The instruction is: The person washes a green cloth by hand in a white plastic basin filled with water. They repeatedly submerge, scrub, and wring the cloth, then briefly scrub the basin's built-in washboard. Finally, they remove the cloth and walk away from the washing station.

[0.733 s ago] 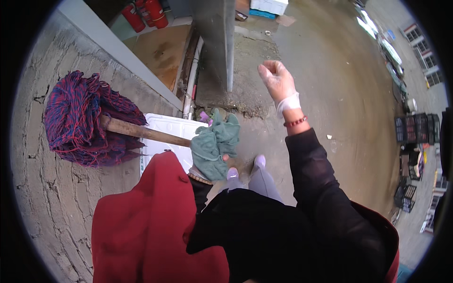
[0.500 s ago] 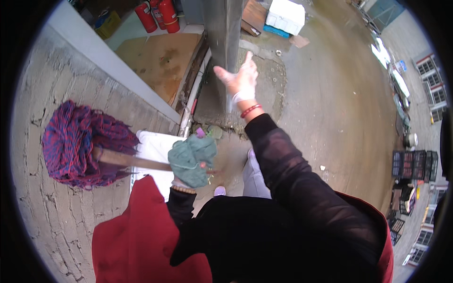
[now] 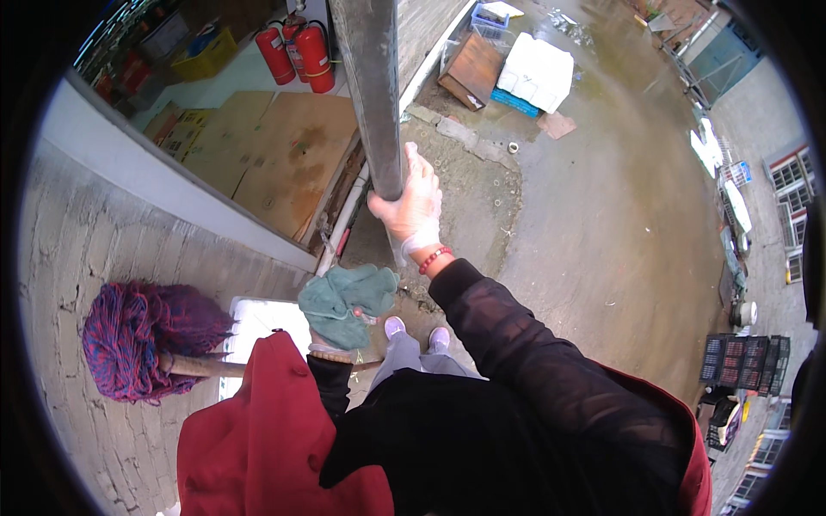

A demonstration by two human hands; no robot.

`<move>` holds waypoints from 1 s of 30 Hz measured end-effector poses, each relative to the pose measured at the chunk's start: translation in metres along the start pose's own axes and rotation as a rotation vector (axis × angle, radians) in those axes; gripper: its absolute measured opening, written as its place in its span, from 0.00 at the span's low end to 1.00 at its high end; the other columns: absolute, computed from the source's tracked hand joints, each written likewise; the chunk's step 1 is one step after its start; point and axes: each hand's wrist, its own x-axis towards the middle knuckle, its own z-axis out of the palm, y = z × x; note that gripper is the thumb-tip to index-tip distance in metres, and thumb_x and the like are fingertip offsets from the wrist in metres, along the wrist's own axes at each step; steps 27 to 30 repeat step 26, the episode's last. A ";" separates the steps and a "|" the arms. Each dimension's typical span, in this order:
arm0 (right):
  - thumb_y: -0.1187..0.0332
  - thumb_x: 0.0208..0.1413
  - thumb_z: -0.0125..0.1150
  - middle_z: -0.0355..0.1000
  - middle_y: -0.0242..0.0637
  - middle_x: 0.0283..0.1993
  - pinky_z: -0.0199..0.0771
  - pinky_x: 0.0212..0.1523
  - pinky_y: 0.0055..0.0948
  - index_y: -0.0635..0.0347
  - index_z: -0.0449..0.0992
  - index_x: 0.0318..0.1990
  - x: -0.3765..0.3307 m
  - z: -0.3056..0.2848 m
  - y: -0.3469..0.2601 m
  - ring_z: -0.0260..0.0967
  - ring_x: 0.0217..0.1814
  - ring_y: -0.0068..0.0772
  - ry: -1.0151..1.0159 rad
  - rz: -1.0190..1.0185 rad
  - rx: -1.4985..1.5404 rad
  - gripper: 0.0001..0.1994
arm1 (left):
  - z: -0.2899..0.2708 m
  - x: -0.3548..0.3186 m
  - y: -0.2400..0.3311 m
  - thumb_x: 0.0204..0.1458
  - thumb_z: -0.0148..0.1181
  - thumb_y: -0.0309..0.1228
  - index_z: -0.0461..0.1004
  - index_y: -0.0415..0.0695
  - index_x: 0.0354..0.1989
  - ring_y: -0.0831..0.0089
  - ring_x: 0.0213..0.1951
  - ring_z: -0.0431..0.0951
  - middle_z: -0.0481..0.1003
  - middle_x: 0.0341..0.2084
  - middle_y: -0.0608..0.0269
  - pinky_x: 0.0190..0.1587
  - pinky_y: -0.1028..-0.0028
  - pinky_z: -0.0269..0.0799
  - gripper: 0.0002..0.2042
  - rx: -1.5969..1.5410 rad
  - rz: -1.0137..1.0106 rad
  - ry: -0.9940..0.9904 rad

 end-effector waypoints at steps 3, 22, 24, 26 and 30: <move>0.62 0.30 0.67 0.57 0.47 0.58 0.56 0.56 0.41 0.60 0.53 0.61 0.010 -0.007 0.013 0.55 0.59 0.49 -0.033 -0.094 -0.022 0.45 | 0.001 0.024 0.007 0.52 0.40 0.32 0.66 0.31 0.41 0.69 0.28 0.75 0.73 0.39 0.44 0.26 0.75 0.72 0.16 -0.522 -0.212 -0.025; 0.63 0.41 0.65 0.72 0.47 0.41 0.66 0.45 0.38 0.64 0.73 0.41 0.017 -0.080 0.114 0.69 0.43 0.47 0.056 0.138 -0.100 0.20 | -0.038 0.135 0.135 0.45 0.54 0.28 0.67 0.33 0.45 0.70 0.39 0.69 0.70 0.40 0.55 0.41 0.76 0.66 0.18 -0.355 -0.117 0.294; 0.63 0.45 0.63 0.73 0.46 0.41 0.65 0.46 0.37 0.65 0.72 0.43 0.014 -0.088 0.124 0.69 0.42 0.44 -0.020 0.371 -0.155 0.19 | -0.005 0.147 0.194 0.44 0.56 0.26 0.67 0.33 0.46 0.71 0.41 0.70 0.70 0.41 0.55 0.44 0.77 0.65 0.19 -0.052 -0.096 0.341; 0.64 0.52 0.59 0.69 0.39 0.44 0.63 0.48 0.31 0.68 0.67 0.49 0.003 -0.101 0.141 0.64 0.45 0.31 0.045 0.452 -0.109 0.21 | 0.038 0.169 0.251 0.44 0.57 0.26 0.67 0.33 0.46 0.71 0.41 0.70 0.71 0.41 0.55 0.45 0.77 0.65 0.19 0.120 -0.124 0.326; 0.64 0.52 0.59 0.69 0.39 0.44 0.63 0.48 0.31 0.68 0.67 0.49 0.003 -0.101 0.141 0.64 0.45 0.31 0.045 0.452 -0.109 0.21 | 0.038 0.169 0.251 0.44 0.57 0.26 0.67 0.33 0.46 0.71 0.41 0.70 0.71 0.41 0.55 0.45 0.77 0.65 0.19 0.120 -0.124 0.326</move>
